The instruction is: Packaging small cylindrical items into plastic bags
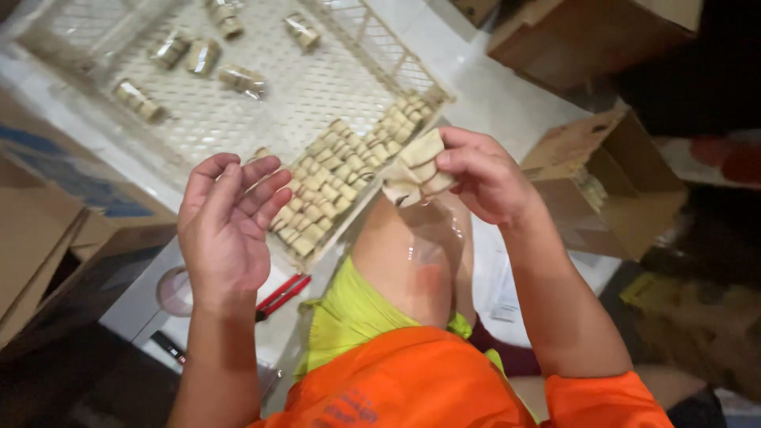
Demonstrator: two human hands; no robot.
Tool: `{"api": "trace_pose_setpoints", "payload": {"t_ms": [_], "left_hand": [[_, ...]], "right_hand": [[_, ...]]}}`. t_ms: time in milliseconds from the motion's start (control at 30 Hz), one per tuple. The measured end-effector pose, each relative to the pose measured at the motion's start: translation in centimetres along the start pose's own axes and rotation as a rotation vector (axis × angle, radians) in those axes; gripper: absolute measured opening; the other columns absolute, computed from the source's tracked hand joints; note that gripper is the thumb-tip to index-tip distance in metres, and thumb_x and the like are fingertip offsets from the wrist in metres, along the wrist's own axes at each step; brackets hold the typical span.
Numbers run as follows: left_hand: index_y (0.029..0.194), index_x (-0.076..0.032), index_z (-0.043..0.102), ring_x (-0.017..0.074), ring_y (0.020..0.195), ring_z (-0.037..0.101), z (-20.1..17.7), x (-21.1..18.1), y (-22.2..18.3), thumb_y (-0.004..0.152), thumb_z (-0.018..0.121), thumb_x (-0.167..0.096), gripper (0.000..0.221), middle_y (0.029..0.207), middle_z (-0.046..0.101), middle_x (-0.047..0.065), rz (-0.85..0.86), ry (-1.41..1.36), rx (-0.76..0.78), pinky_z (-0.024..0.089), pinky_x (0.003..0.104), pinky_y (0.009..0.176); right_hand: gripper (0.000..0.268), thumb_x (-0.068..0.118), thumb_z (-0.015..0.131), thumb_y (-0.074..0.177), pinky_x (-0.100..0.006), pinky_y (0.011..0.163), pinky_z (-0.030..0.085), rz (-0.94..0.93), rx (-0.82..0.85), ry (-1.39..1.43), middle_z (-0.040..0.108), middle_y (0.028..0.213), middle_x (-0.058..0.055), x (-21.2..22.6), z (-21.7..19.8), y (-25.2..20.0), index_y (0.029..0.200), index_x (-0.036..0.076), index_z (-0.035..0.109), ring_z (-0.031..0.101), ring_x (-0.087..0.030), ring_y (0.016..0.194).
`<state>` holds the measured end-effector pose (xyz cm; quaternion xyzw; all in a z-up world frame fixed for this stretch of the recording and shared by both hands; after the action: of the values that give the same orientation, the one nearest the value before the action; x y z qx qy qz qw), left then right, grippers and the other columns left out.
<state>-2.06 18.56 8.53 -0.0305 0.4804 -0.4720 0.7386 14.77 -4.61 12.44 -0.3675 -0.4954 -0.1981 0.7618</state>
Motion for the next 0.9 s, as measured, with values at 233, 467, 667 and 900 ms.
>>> {"api": "trace_pose_setpoints", "payload": {"t_ms": [233, 467, 667, 900], "left_hand": [[0.115, -0.015, 0.055, 0.0300, 0.096, 0.079, 1.3, 1.2, -0.7, 0.100, 0.059, -0.021, 0.017, 0.109, 0.075, 0.021, -0.015, -0.015, 0.073, 0.068, 0.038, 0.082], [0.114, -0.015, 0.055, 0.0288, 0.096, 0.079, -0.6, -0.7, -0.9, 0.099, 0.060, -0.021, 0.017, 0.108, 0.076, 0.020, 0.032, -0.022, -0.003, 0.067, 0.038, 0.082], [0.113, -0.016, 0.055, 0.0288, 0.095, 0.079, -2.0, -1.5, 0.0, 0.099, 0.059, -0.021, 0.016, 0.108, 0.076, 0.020, 0.040, -0.030, -0.049, 0.067, 0.037, 0.082], [0.113, -0.016, 0.055, 0.0301, 0.096, 0.080, -2.1, -0.1, 1.4, 0.099, 0.059, -0.021, 0.015, 0.108, 0.076, 0.021, 0.012, -0.045, -0.037, 0.068, 0.038, 0.081]], "right_hand": [[0.032, 0.010, 0.072, 0.084, -0.025, 0.072, 0.053, -0.049, -0.016, -0.206, 0.058, 0.090, -0.005, -0.7, -1.6, 1.4, 0.112, 0.000, 0.058, 0.063, -0.014, 0.081], [0.038, 0.033, 0.071, 0.082, -0.049, 0.083, 0.054, 0.123, 0.227, -1.058, 0.075, 0.089, -0.013, -9.3, 4.4, 10.7, 0.111, 0.009, 0.065, 0.073, -0.037, 0.095], [0.029, 0.033, 0.066, 0.087, -0.052, 0.093, 0.055, 0.123, 0.072, -1.334, 0.074, 0.102, -0.016, -15.3, 2.5, 16.0, 0.108, 0.015, 0.072, 0.071, -0.039, 0.107], [0.030, 0.030, 0.077, 0.076, -0.048, 0.092, 0.056, 0.087, 0.110, -1.313, 0.075, 0.095, -0.009, -13.0, 3.3, 13.8, 0.103, 0.017, 0.074, 0.072, -0.035, 0.104]]}}
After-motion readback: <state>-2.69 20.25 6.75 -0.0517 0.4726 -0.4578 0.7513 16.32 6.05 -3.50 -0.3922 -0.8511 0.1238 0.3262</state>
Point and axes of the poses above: each hand's wrist, its own y-axis towards the middle knuckle, its own z-axis out of the palm, x = y × z, the point moved 1 cm from there along y, towards the middle knuckle
